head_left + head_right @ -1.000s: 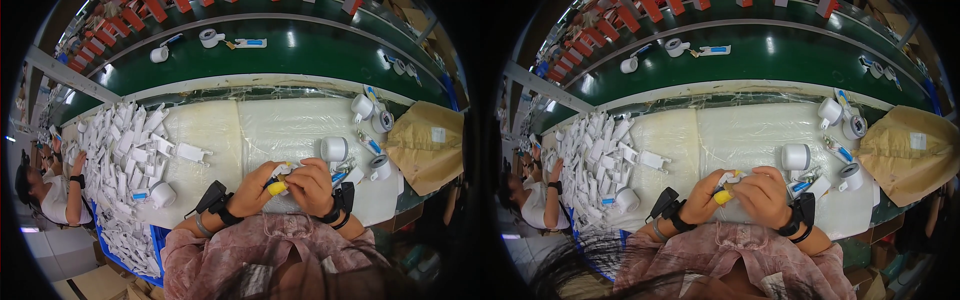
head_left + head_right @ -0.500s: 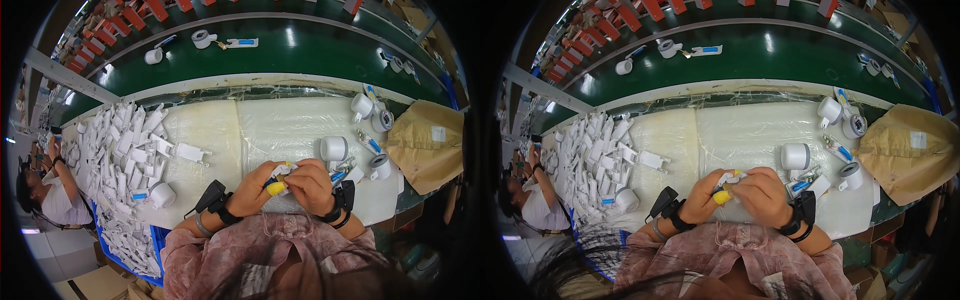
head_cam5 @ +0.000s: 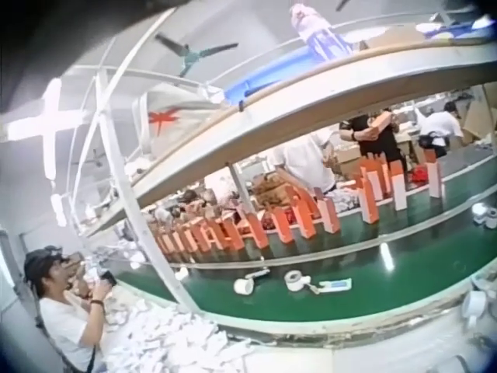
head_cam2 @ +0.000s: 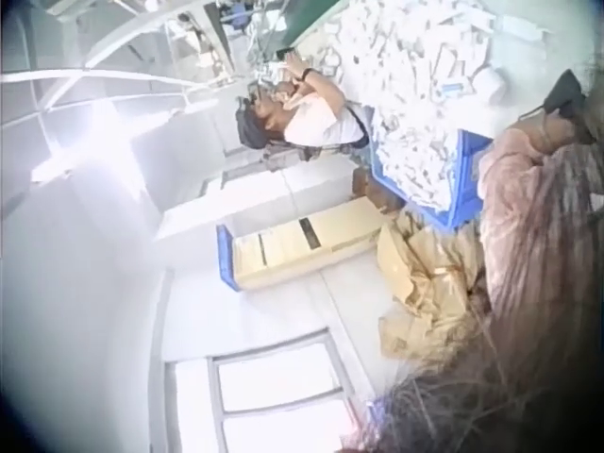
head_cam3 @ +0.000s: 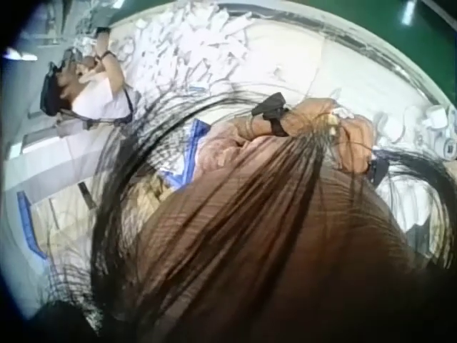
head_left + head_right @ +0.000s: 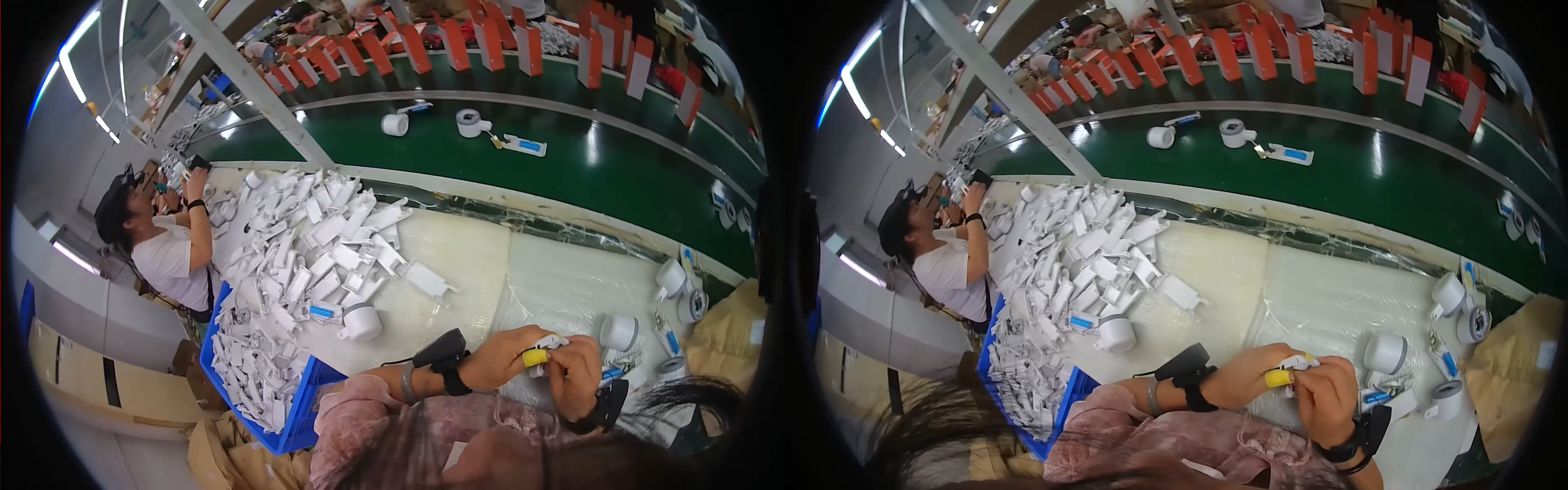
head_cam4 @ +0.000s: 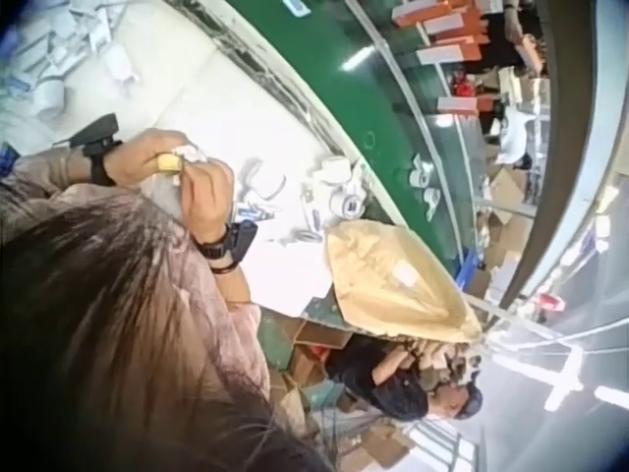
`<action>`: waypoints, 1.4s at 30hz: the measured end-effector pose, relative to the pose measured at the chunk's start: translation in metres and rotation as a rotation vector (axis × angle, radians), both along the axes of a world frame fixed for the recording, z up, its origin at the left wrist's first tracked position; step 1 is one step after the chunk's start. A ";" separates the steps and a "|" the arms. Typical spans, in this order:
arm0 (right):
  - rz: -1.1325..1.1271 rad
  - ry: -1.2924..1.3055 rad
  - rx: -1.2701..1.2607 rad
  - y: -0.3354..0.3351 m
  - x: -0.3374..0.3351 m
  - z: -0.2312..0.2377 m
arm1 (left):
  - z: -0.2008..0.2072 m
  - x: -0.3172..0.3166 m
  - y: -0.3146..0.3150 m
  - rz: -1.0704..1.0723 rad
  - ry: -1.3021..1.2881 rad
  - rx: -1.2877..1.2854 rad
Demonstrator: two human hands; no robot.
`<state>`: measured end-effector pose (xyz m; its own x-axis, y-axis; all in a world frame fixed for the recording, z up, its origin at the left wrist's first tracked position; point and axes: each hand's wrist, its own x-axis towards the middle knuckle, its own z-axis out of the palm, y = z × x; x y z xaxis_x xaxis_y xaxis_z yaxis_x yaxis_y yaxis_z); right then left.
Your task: Assembling small electronic or mechanical components on a production line.
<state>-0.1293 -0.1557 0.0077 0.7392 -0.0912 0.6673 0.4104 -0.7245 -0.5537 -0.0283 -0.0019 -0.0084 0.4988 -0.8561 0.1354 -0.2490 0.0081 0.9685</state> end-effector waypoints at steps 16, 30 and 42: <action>-0.108 0.055 0.074 0.008 0.001 -0.006 | -0.003 0.020 -0.002 0.169 0.688 -0.086; 0.079 -0.005 -0.002 0.005 0.002 -0.006 | 0.002 0.185 -0.071 0.678 -0.262 -0.150; 0.463 -0.078 -0.006 0.009 -0.008 -0.005 | 0.029 0.020 -0.040 -0.540 0.030 -0.052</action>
